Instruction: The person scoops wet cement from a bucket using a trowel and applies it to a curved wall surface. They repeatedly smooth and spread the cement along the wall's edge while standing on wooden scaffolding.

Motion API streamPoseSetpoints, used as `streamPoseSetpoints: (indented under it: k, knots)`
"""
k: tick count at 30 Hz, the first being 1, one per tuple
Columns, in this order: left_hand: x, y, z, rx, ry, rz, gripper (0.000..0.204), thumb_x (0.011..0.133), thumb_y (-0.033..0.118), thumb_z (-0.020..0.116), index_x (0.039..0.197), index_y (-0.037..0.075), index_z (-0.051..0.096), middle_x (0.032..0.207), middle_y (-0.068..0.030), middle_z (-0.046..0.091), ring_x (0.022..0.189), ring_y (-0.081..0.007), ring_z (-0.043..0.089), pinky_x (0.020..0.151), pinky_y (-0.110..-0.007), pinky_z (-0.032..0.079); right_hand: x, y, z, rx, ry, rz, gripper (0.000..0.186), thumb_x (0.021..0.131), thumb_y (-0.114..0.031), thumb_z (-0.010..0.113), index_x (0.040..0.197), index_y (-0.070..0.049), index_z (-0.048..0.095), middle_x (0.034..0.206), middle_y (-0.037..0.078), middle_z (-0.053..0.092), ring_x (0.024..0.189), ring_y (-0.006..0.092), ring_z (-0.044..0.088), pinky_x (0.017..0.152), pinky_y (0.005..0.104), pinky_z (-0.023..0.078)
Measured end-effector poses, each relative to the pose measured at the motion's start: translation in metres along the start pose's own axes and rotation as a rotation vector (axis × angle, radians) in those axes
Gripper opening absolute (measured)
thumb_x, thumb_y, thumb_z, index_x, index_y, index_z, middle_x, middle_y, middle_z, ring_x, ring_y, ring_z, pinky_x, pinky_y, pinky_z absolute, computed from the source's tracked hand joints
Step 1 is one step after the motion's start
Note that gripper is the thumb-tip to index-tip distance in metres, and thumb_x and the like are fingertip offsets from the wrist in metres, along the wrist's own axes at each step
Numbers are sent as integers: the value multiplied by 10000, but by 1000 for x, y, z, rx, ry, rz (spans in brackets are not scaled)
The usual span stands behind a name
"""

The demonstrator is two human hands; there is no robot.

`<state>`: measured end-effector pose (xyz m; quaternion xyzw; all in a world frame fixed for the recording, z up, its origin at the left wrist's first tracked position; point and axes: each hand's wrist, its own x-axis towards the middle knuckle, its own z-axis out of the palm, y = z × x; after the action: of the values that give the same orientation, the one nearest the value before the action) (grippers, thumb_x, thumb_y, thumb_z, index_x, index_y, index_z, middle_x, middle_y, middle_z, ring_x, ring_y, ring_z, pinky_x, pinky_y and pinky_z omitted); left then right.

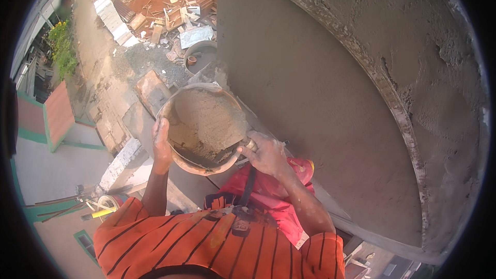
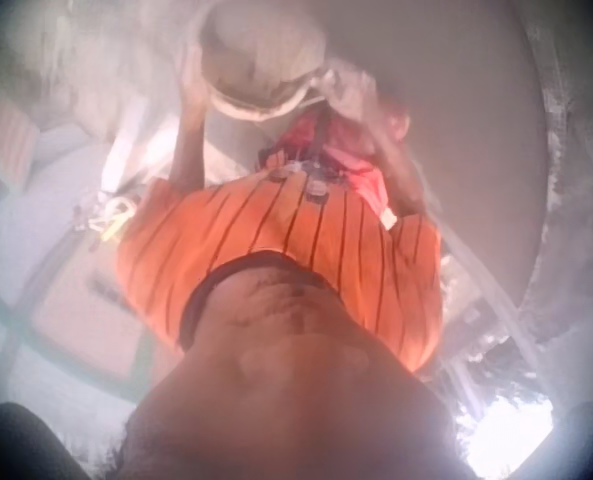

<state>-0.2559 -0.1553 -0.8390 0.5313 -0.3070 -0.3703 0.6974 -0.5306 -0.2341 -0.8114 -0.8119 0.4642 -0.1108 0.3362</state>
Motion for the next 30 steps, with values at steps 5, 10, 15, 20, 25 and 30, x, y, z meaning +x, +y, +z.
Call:
streamPoseSetpoints:
  k: [5,10,15,20,25,30]
  knots:
    - [-1,15,9,-20,-18,33,450,997,297,484,1298,-36,504,1121,-40,569,1021,-128,498,949,-276,360,32,-68,-68,305,-10,-195,448,863,-409,713,1112,-43,645,896,109,681,806,225,653,739,366,506]
    - [-2,10,3,-37,-60,-9,399,1006,271,467,1253,-32,550,1203,-66,566,1124,-152,494,1016,-308,335,88,-121,-149,752,-113,-276,359,924,-358,650,1091,-45,599,840,3,603,695,75,589,589,236,497]
    - [-2,7,10,-79,-74,30,436,1001,288,483,1293,-35,512,1180,-71,580,1087,-155,510,980,-308,371,113,-103,-197,1032,5,-168,318,990,-357,531,1068,-50,557,806,12,583,610,71,577,467,210,505]
    - [-3,2,2,-84,-82,36,429,994,277,499,1289,-34,522,1202,-75,581,1109,-157,509,996,-308,367,103,-94,-190,1088,20,-184,312,995,-348,517,1070,-48,555,800,19,577,586,80,565,459,218,500]
    - [1,-19,-6,-134,-56,25,433,989,271,510,1299,-32,518,1211,-76,582,1118,-158,512,1003,-310,367,79,-88,-183,1083,123,-186,314,991,-341,524,1082,-42,560,791,28,583,595,91,570,464,228,492]
    - [2,-14,-6,-179,-82,-9,421,989,257,507,1304,-24,517,1221,-75,580,1133,-157,507,1013,-309,361,62,-56,-167,1162,148,-227,335,985,-353,537,1068,-30,566,795,43,594,617,111,579,510,247,489]
